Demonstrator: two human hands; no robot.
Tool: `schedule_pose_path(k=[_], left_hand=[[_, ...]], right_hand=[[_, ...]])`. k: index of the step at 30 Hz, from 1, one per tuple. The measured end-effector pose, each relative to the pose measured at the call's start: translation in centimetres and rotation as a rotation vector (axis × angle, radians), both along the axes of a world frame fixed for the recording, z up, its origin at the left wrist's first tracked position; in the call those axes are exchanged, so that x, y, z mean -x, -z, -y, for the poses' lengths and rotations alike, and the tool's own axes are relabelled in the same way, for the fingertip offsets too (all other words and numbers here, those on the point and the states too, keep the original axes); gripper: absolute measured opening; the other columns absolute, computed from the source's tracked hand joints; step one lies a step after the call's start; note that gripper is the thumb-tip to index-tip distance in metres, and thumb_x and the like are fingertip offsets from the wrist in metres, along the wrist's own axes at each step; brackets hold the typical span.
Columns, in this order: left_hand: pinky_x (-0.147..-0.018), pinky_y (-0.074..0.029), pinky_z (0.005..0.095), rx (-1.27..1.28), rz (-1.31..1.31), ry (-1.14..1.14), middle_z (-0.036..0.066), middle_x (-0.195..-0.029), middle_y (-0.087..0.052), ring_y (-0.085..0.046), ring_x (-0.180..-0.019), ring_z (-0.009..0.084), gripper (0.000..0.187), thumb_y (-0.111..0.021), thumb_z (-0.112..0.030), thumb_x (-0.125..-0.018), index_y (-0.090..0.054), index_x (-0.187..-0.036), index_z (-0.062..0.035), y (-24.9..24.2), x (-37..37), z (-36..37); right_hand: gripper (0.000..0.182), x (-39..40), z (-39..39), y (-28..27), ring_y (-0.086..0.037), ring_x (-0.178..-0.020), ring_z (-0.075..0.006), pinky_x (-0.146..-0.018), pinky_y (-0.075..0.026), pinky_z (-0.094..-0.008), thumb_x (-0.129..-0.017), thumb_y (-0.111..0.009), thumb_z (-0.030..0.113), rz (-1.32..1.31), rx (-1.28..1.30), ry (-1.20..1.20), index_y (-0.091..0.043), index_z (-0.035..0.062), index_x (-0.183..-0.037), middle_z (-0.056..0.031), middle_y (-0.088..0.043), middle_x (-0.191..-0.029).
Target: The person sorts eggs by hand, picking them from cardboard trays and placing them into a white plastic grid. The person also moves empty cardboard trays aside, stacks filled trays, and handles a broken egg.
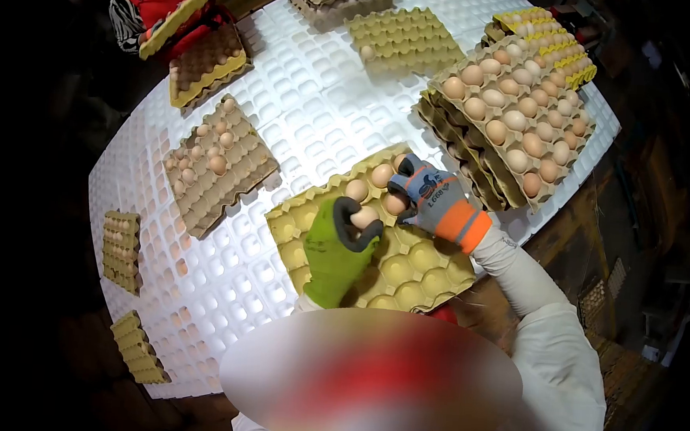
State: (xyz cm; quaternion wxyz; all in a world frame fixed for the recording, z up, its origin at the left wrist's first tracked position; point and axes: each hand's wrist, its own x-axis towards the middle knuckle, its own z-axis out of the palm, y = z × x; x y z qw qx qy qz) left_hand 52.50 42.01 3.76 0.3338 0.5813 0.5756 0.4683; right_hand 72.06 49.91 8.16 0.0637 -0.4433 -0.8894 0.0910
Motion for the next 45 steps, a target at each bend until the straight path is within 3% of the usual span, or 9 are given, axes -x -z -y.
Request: schedule_pose_path(k=[3, 9, 17, 20, 30, 32, 34, 39, 45], left_hand=[[-0.077, -0.051, 0.0269, 0.126, 0.788, 0.078, 0.005, -0.099, -0.060, -0.059, -0.084, 0.0139, 0.032, -0.073, -0.011, -0.085, -0.057, -0.112, -0.0039, 0.1, 2.9, -1.6], [-0.074, -0.052, 0.0446, 0.111, -0.832, 0.136, 0.010, -0.113, -0.058, -0.063, -0.099, 0.0301, 0.031, -0.077, -0.029, -0.079, -0.066, -0.102, -0.0113, -0.9, 0.6, -6.1], [-0.067, -0.050, 0.0293, -0.024, -0.139, 0.054, 0.005, -0.105, -0.067, -0.064, -0.081, 0.0161, 0.046, -0.069, -0.020, -0.086, -0.058, -0.129, -0.0106, -0.3, 2.6, -5.8], [-0.067, -0.048, 0.0238, 0.358, 0.808, 0.155, 0.004, -0.107, -0.066, -0.062, -0.085, 0.0117, 0.048, -0.066, -0.013, -0.087, -0.060, -0.135, -0.0092, -1.9, 3.8, -6.3], [-0.076, -0.049, 0.0381, 0.051, -1.060, 0.239, 0.007, -0.113, -0.059, -0.057, -0.105, 0.0258, 0.029, -0.073, -0.036, -0.080, -0.078, -0.105, -0.0222, -3.1, -5.3, -11.4], [-0.078, -0.046, 0.0392, 0.071, -0.823, 0.093, 0.007, -0.116, -0.062, -0.059, -0.101, 0.0249, 0.030, -0.065, -0.029, -0.087, -0.076, -0.113, -0.0200, 0.8, -7.7, -14.7], [-0.077, -0.047, 0.0399, -0.005, -1.096, 0.091, 0.010, -0.129, -0.061, -0.062, -0.104, 0.0260, 0.033, -0.066, -0.024, -0.087, -0.074, -0.118, -0.0150, 2.2, -7.5, -15.2], [-0.081, -0.054, 0.0350, -0.130, -0.016, -0.027, 0.009, -0.110, -0.062, -0.064, -0.096, 0.0261, 0.035, -0.086, -0.036, -0.068, -0.076, -0.096, -0.0163, -0.6, 7.6, -3.9], [-0.076, -0.054, 0.0343, 0.025, -0.240, -0.894, 0.004, -0.102, -0.061, -0.063, -0.087, 0.0204, 0.039, -0.092, -0.026, -0.066, -0.075, -0.098, -0.0131, 12.8, 24.4, 16.1]], right_hand=[[0.042, -1.2, 0.4, 0.6, -0.068, -0.090, -0.0229, -0.073, -0.054, -0.0371, -0.075, -0.083, 0.020, -0.336, 0.094, 0.016, -0.062, 0.0117, -0.111, -0.0070, -0.064, -0.106], [0.042, -2.9, -0.8, -1.9, -0.068, -0.083, -0.0136, -0.058, -0.051, -0.0224, -0.088, -0.073, 0.017, -1.325, 0.919, 0.323, -0.054, 0.0050, -0.124, -0.0074, -0.065, -0.109], [0.038, 0.6, -5.9, -2.4, -0.064, -0.103, -0.0288, -0.082, -0.054, -0.0386, -0.077, -0.080, 0.029, 0.434, 0.061, 0.169, -0.071, 0.0254, -0.114, -0.0099, -0.061, -0.113], [0.036, 0.3, -6.5, -1.1, -0.065, -0.100, -0.0286, -0.081, -0.054, -0.0379, -0.076, -0.081, 0.030, 0.417, -0.108, 0.093, -0.071, 0.0228, -0.109, -0.0079, -0.061, -0.108], [0.028, -4.5, -2.5, -0.8, -0.055, -0.068, -0.0080, -0.054, -0.042, -0.0242, -0.097, -0.066, 0.022, -1.126, 0.793, 0.371, -0.061, 0.0079, -0.120, 0.0010, -0.058, -0.082], [0.052, -10.1, -4.1, 4.9, -0.063, -0.109, -0.0214, -0.085, -0.057, -0.0365, -0.095, -0.062, 0.001, -0.702, 0.119, -0.250, -0.050, 0.0098, -0.145, -0.0124, -0.049, -0.147], [0.051, -9.6, -3.0, 3.8, -0.063, -0.109, -0.0221, -0.087, -0.056, -0.0362, -0.094, -0.063, 0.013, -0.857, 0.348, 0.076, -0.050, 0.0074, -0.144, -0.0117, -0.055, -0.138], [0.061, 1.0, 0.0, -1.7, -0.061, -0.112, -0.0227, -0.092, -0.052, -0.0370, -0.094, -0.067, 0.031, -1.294, 0.872, 0.280, -0.045, 0.0015, -0.143, -0.0129, -0.063, -0.124], [0.048, 14.1, 3.5, 0.5, -0.066, -0.091, -0.0153, -0.079, -0.054, -0.0299, -0.080, -0.074, 0.011, -0.627, 1.157, -0.062, -0.063, 0.0031, -0.125, -0.0054, -0.068, -0.105]])
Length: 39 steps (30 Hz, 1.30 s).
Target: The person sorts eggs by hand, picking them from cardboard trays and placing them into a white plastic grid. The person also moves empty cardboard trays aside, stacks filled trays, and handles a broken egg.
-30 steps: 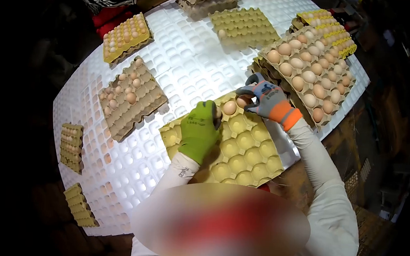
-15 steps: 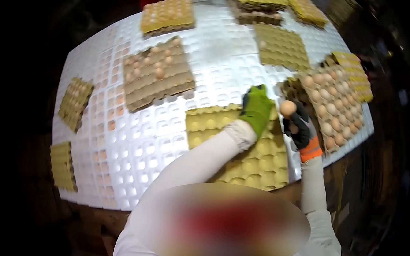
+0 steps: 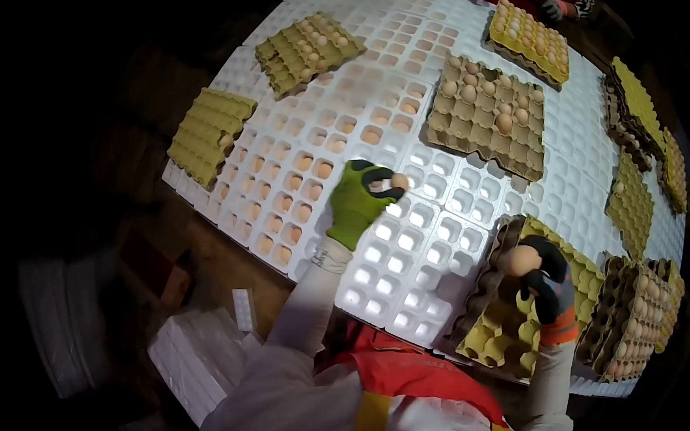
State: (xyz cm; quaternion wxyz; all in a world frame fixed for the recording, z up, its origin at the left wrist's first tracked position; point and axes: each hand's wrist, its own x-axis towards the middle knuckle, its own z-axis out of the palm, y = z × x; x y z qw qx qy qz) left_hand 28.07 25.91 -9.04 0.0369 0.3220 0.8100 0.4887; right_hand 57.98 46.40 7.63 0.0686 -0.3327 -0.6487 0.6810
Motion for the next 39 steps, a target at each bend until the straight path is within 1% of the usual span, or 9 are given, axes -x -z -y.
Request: schedule_pose_path(k=[5, 10, 14, 19, 22, 26, 30, 32, 39], left_hand=[[-0.083, -0.053, 0.0388, 0.568, -0.209, -0.166, 0.005, -0.115, -0.057, -0.059, -0.106, 0.0270, 0.033, -0.083, -0.025, -0.072, -0.073, -0.103, -0.0171, 5.0, 4.1, 4.4], [-0.087, -0.050, 0.0417, 0.309, -0.212, -0.077, 0.010, -0.121, -0.057, -0.058, -0.110, 0.0283, 0.034, -0.074, -0.015, -0.079, -0.070, -0.113, -0.0164, 5.5, 4.7, 4.3], [-0.082, -0.052, 0.0433, 0.316, -0.298, 0.130, 0.009, -0.120, -0.060, -0.060, -0.105, 0.0295, 0.033, -0.061, -0.015, -0.090, -0.066, -0.122, -0.0191, 6.2, 7.8, 1.0], [-0.083, -0.054, 0.0442, 0.222, -0.070, 0.235, 0.009, -0.121, -0.062, -0.062, -0.106, 0.0317, 0.036, -0.059, -0.012, -0.094, -0.065, -0.129, -0.0176, 5.6, 10.0, 1.0], [-0.094, -0.050, 0.0368, -0.183, 0.249, 0.181, 0.012, -0.121, -0.063, -0.062, -0.110, 0.0262, 0.041, -0.060, 0.002, -0.092, -0.062, -0.132, -0.0022, 6.6, 10.5, 4.7], [-0.099, -0.045, 0.0424, -0.142, 0.008, 0.171, 0.017, -0.124, -0.062, -0.057, -0.113, 0.0376, 0.042, -0.058, -0.002, -0.092, -0.059, -0.133, -0.0014, 7.3, 4.5, 7.2], [-0.106, -0.035, 0.0514, 0.068, -0.192, 0.247, 0.017, -0.133, -0.056, -0.050, -0.120, 0.0396, 0.060, -0.067, -0.021, -0.080, -0.056, -0.138, -0.0069, 11.1, 3.0, 7.8], [-0.104, -0.037, 0.0479, 0.007, -0.093, 0.223, 0.016, -0.129, -0.061, -0.052, -0.119, 0.0373, 0.046, -0.057, -0.014, -0.090, -0.059, -0.135, -0.0036, 10.3, 2.5, 7.2], [-0.102, -0.042, 0.0415, -0.114, 0.031, 0.308, 0.013, -0.121, -0.066, -0.056, -0.118, 0.0318, 0.036, -0.060, 0.000, -0.088, -0.065, -0.124, -0.0017, 3.1, -2.8, 5.0]], right_hand=[[0.042, 18.1, 3.5, 11.5, -0.065, -0.103, -0.0267, -0.087, -0.053, -0.0379, -0.074, -0.085, 0.032, 0.138, -0.585, -0.273, -0.075, 0.0149, -0.111, -0.0098, -0.065, -0.114], [0.042, 28.4, 5.1, 19.3, -0.066, -0.107, -0.0314, -0.089, -0.054, -0.0422, -0.080, -0.075, 0.045, 0.706, -0.860, -0.326, -0.070, 0.0217, -0.115, -0.0097, -0.065, -0.121], [0.028, 29.2, 6.3, 20.7, -0.065, -0.103, -0.0313, -0.082, -0.055, -0.0427, -0.086, -0.070, 0.033, 0.317, -1.141, -0.109, -0.068, 0.0234, -0.113, -0.0088, -0.060, -0.123], [0.029, 31.5, 5.9, 20.0, -0.065, -0.100, -0.0324, -0.079, -0.056, -0.0438, -0.092, -0.062, 0.028, 0.484, -1.301, -0.311, -0.067, 0.0275, -0.121, -0.0086, -0.061, -0.118], [0.035, 28.7, 9.8, 18.6, -0.064, -0.100, -0.0326, -0.083, -0.054, -0.0438, -0.093, -0.066, 0.026, 0.125, -0.866, 0.021, -0.065, 0.0267, -0.128, -0.0098, -0.061, -0.115], [0.045, 26.6, 13.1, 21.9, -0.059, -0.105, -0.0356, -0.086, -0.049, -0.0466, -0.083, -0.072, 0.025, 0.113, -1.401, -0.407, -0.064, 0.0187, -0.127, -0.0113, -0.060, -0.115], [0.043, 25.3, 14.1, 23.0, -0.058, -0.106, -0.0367, -0.087, -0.048, -0.0469, -0.084, -0.068, 0.017, -0.097, -1.092, -0.151, -0.063, 0.0157, -0.127, -0.0133, -0.059, -0.118], [0.036, 22.6, 15.2, 19.6, -0.059, -0.108, -0.0368, -0.089, -0.049, -0.0454, -0.091, -0.062, 0.010, -0.141, -0.615, 0.154, -0.063, 0.0135, -0.127, -0.0137, -0.060, -0.118], [0.035, -0.8, 6.6, 2.8, -0.066, -0.099, -0.0193, -0.087, -0.053, -0.0297, -0.092, -0.065, 0.001, 0.036, -0.951, 0.542, -0.062, 0.0020, -0.127, -0.0104, -0.063, -0.115]])
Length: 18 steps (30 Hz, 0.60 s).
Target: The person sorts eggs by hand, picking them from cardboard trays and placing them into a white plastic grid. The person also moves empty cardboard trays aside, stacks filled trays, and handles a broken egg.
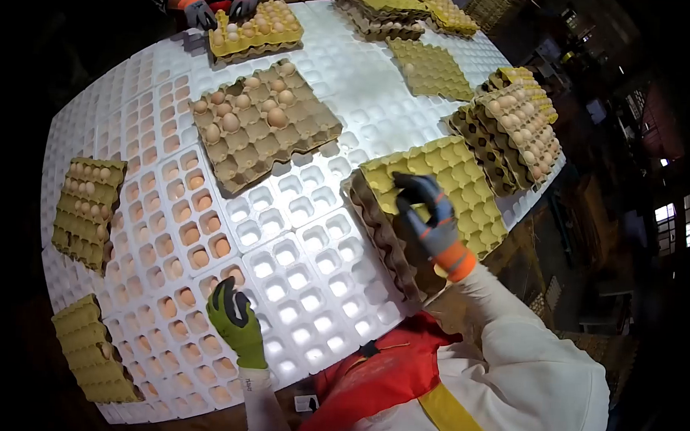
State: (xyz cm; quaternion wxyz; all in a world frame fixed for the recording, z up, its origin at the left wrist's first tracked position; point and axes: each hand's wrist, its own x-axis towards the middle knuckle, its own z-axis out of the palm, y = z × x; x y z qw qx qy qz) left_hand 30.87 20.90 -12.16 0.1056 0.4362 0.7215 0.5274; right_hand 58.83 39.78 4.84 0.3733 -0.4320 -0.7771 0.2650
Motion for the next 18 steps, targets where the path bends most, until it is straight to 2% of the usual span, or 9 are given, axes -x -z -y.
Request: schedule_pose_path(k=[2, 3, 4, 6, 9, 12, 15, 17, 18], left_hand=[[-0.096, -0.048, 0.0373, -0.017, 0.204, 0.142, 0.014, -0.116, -0.066, -0.060, -0.111, 0.0308, 0.036, -0.063, 0.004, -0.085, -0.066, -0.120, -0.0007, -3.6, -5.1, -2.2], [-0.091, -0.051, 0.0369, 0.013, 0.260, 0.299, 0.014, -0.112, -0.067, -0.064, -0.102, 0.0303, 0.035, -0.065, 0.002, -0.086, -0.066, -0.120, -0.0019, -5.0, -7.8, -3.4], [-0.085, -0.053, 0.0362, 0.013, 0.182, 0.400, 0.013, -0.108, -0.068, -0.067, -0.092, 0.0273, 0.036, -0.068, -0.001, -0.085, -0.067, -0.122, -0.0031, -6.3, -10.9, -4.5], [-0.070, -0.054, 0.0336, 0.105, 0.343, 0.496, 0.011, -0.106, -0.069, -0.067, -0.077, 0.0206, 0.049, -0.074, -0.008, -0.084, -0.062, -0.131, -0.0044, -8.4, -17.1, -6.5], [-0.065, -0.048, 0.0320, 0.080, 0.103, 0.345, 0.011, -0.099, -0.063, -0.057, -0.071, 0.0199, 0.058, -0.078, -0.018, -0.082, -0.058, -0.132, 0.0026, -9.8, -23.8, -8.8], [-0.063, -0.041, 0.0310, -0.130, 0.180, 0.311, 0.008, -0.097, -0.055, -0.045, -0.072, 0.0169, 0.059, -0.074, -0.012, -0.082, -0.055, -0.136, 0.0056, -12.6, -25.3, -12.8], [-0.100, -0.047, 0.0304, -0.219, 0.671, 0.633, 0.014, -0.145, -0.050, -0.059, -0.118, 0.0212, 0.066, -0.061, -0.023, -0.100, -0.033, -0.155, -0.0005, -23.3, -27.3, -21.4], [-0.096, -0.051, 0.0336, -0.449, 0.713, 0.696, 0.016, -0.147, -0.050, -0.057, -0.120, 0.0212, 0.064, -0.053, -0.032, -0.104, -0.032, -0.156, -0.0021, -28.0, -29.9, -26.5], [-0.095, -0.051, 0.0336, -0.475, 0.668, 0.686, 0.015, -0.145, -0.051, -0.057, -0.120, 0.0213, 0.062, -0.053, -0.031, -0.104, -0.034, -0.155, -0.0020, -29.1, -30.9, -27.5]], right_hand=[[0.040, -12.4, -5.3, 1.1, -0.065, -0.106, -0.0250, -0.091, -0.052, -0.0342, -0.091, -0.070, 0.009, 0.105, -0.014, 0.351, -0.060, 0.0048, -0.129, -0.0121, -0.063, -0.121], [0.046, -19.0, -7.1, 2.6, -0.060, -0.117, -0.0323, -0.099, -0.047, -0.0413, -0.094, -0.069, 0.029, 0.589, -0.204, 0.563, -0.058, 0.0073, -0.133, -0.0155, -0.062, -0.128], [0.057, -22.3, -7.1, 2.7, -0.053, -0.125, -0.0378, -0.104, -0.042, -0.0461, -0.095, -0.062, 0.049, 0.880, -0.095, 0.749, -0.057, 0.0084, -0.135, -0.0184, -0.059, -0.133], [0.066, -28.0, -7.5, 5.2, -0.054, -0.123, -0.0410, -0.104, -0.044, -0.0458, -0.094, -0.057, 0.058, 0.923, 0.336, 0.679, -0.056, 0.0078, -0.136, -0.0210, -0.060, -0.132], [0.070, -28.3, -5.6, 3.0, -0.060, -0.119, -0.0419, -0.103, -0.044, -0.0441, -0.092, -0.065, 0.055, 0.407, 0.422, 0.543, -0.055, 0.0031, -0.137, -0.0273, -0.063, -0.127], [0.051, -31.8, -6.8, -2.4, -0.063, -0.112, -0.0242, -0.095, -0.049, -0.0352, -0.093, -0.072, 0.032, -0.069, 0.373, 0.394, -0.060, -0.0017, -0.129, -0.0154, -0.069, -0.121], [0.029, -36.3, -9.3, -10.2, -0.058, -0.082, -0.0059, -0.074, -0.048, -0.0237, -0.095, -0.070, 0.022, -0.425, 0.342, 0.334, -0.066, -0.0033, -0.110, 0.0011, -0.067, -0.092], [0.029, -41.4, -12.2, -9.4, -0.063, -0.090, -0.0086, -0.080, -0.052, -0.0267, -0.097, -0.068, 0.018, -0.377, 0.119, 0.501, -0.067, -0.0002, -0.119, -0.0018, -0.070, -0.102], [0.028, -43.0, -14.0, -7.5, -0.064, -0.092, -0.0093, -0.082, -0.052, -0.0268, -0.097, -0.068, 0.016, -0.631, 0.069, 0.554, -0.067, 0.0001, -0.120, -0.0017, -0.070, -0.103]])
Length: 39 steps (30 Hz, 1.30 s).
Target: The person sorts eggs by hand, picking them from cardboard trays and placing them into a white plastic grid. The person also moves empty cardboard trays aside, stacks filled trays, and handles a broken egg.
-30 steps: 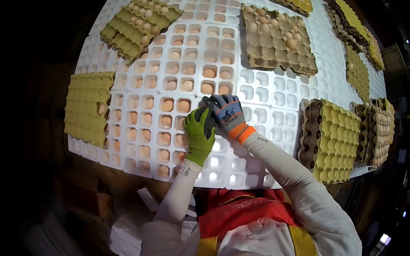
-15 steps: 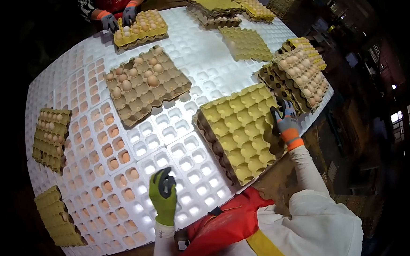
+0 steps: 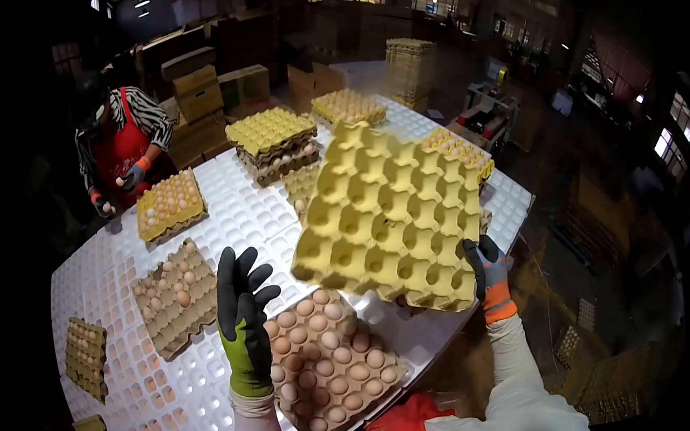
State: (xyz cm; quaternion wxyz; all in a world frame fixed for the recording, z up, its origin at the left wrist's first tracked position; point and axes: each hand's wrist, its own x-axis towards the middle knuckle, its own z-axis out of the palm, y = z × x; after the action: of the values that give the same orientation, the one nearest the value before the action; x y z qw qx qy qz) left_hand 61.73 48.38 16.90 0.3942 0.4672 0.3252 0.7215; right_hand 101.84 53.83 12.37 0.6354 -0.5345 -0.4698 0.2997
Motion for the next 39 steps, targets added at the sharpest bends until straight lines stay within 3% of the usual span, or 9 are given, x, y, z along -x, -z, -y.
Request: schedule_pose_path(k=[3, 6, 10, 13, 22, 31, 32, 36, 39], left_hand=[[-0.091, -0.052, 0.0332, 0.000, -0.067, -0.015, 0.013, -0.131, -0.063, -0.062, -0.113, 0.0218, 0.048, -0.056, -0.011, -0.097, -0.051, -0.144, -0.0009, 1.6, -2.2, 0.0], [-0.097, -0.050, 0.0344, 0.263, -0.476, -0.249, 0.012, -0.124, -0.066, -0.064, -0.112, 0.0216, 0.037, -0.063, -0.009, -0.094, -0.063, -0.129, 0.0020, 7.7, -1.6, 4.1], [-0.091, -0.049, 0.0284, 0.577, -0.359, -0.505, 0.006, -0.120, -0.065, -0.061, -0.104, 0.0151, 0.035, -0.063, -0.004, -0.092, -0.062, -0.126, 0.0026, 15.1, 3.0, 13.5], [-0.067, -0.049, 0.0260, 0.614, -0.572, -0.550, 0.005, -0.104, -0.067, -0.061, -0.080, 0.0125, 0.028, -0.070, -0.001, -0.088, -0.070, -0.116, -0.0041, 16.7, 2.9, 19.0], [-0.076, -0.049, 0.0429, 0.521, -1.449, -0.218, 0.009, -0.123, -0.060, -0.059, -0.095, 0.0297, 0.045, -0.072, -0.023, -0.081, -0.060, -0.122, -0.0082, 17.1, -5.0, 20.5], [-0.084, -0.053, 0.0307, 0.753, 0.233, -0.049, 0.008, -0.112, -0.061, -0.062, -0.099, 0.0141, 0.034, -0.071, -0.015, -0.087, -0.064, -0.118, -0.0044, 16.8, -0.2, 21.1], [-0.078, -0.053, 0.0297, 0.673, 0.063, -0.029, 0.005, -0.099, -0.063, -0.064, -0.090, 0.0153, 0.036, -0.067, -0.016, -0.088, -0.061, -0.121, -0.0019, 18.0, 0.5, 20.6], [-0.069, -0.053, 0.0387, 0.528, -1.418, -0.162, 0.010, -0.112, -0.057, -0.060, -0.095, 0.0295, 0.047, -0.075, -0.021, -0.075, -0.062, -0.119, -0.0121, 14.4, -1.0, 15.8], [-0.069, -0.054, 0.0398, 0.513, -1.628, -0.133, 0.006, -0.110, -0.054, -0.059, -0.099, 0.0270, 0.046, -0.075, -0.024, -0.075, -0.058, -0.117, -0.0142, 16.8, -1.7, 15.2]], right_hand=[[0.033, -5.2, -3.3, 3.4, -0.065, -0.081, -0.0115, -0.071, -0.052, -0.0282, -0.093, -0.074, 0.022, 0.004, 0.212, 0.158, -0.067, 0.0012, -0.119, -0.0048, -0.072, -0.094], [0.046, -6.1, -3.1, 3.4, -0.069, -0.090, -0.0311, -0.083, -0.053, -0.0384, -0.089, -0.073, 0.036, 0.970, 0.406, 0.380, -0.066, 0.0042, -0.122, -0.0152, -0.072, -0.100], [0.030, -7.2, 0.0, 0.8, -0.067, -0.080, -0.0222, -0.072, -0.053, -0.0332, -0.099, -0.058, 0.012, 1.208, -0.278, 0.373, -0.066, 0.0101, -0.127, -0.0123, -0.071, -0.100], [0.019, 1.1, 3.6, 1.0, -0.064, -0.085, -0.0124, -0.075, -0.051, -0.0265, -0.099, -0.058, 0.008, 0.505, -0.064, -0.175, -0.067, 0.0006, -0.114, -0.0079, -0.070, -0.100], [0.044, 17.2, 12.1, 12.5, -0.050, -0.121, -0.0362, -0.102, -0.038, -0.0536, -0.075, -0.074, 0.030, 1.169, -0.398, -1.148, -0.065, 0.0122, -0.115, -0.0133, -0.053, -0.136], [0.048, 16.5, 10.3, 10.4, -0.062, -0.105, -0.0218, -0.088, -0.051, -0.0352, -0.075, -0.078, 0.003, 0.229, 0.113, -1.136, -0.058, 0.0070, -0.119, -0.0049, -0.063, -0.104], [0.053, 16.4, 9.7, 8.8, -0.060, -0.103, -0.0162, -0.088, -0.050, -0.0303, -0.076, -0.076, 0.000, -0.087, 0.596, -1.225, -0.054, 0.0061, -0.123, -0.0027, -0.058, -0.109], [0.043, 20.9, 8.5, 7.4, -0.062, -0.100, -0.0283, -0.075, -0.053, -0.0409, -0.074, -0.082, 0.036, 1.476, -0.069, -1.120, -0.064, 0.0134, -0.106, -0.0104, -0.060, -0.105], [0.038, 23.0, 9.9, 10.8, -0.063, -0.094, -0.0290, -0.071, -0.053, -0.0413, -0.071, -0.082, 0.031, 1.571, -0.314, -1.003, -0.064, 0.0144, -0.100, -0.0091, -0.059, -0.102]])
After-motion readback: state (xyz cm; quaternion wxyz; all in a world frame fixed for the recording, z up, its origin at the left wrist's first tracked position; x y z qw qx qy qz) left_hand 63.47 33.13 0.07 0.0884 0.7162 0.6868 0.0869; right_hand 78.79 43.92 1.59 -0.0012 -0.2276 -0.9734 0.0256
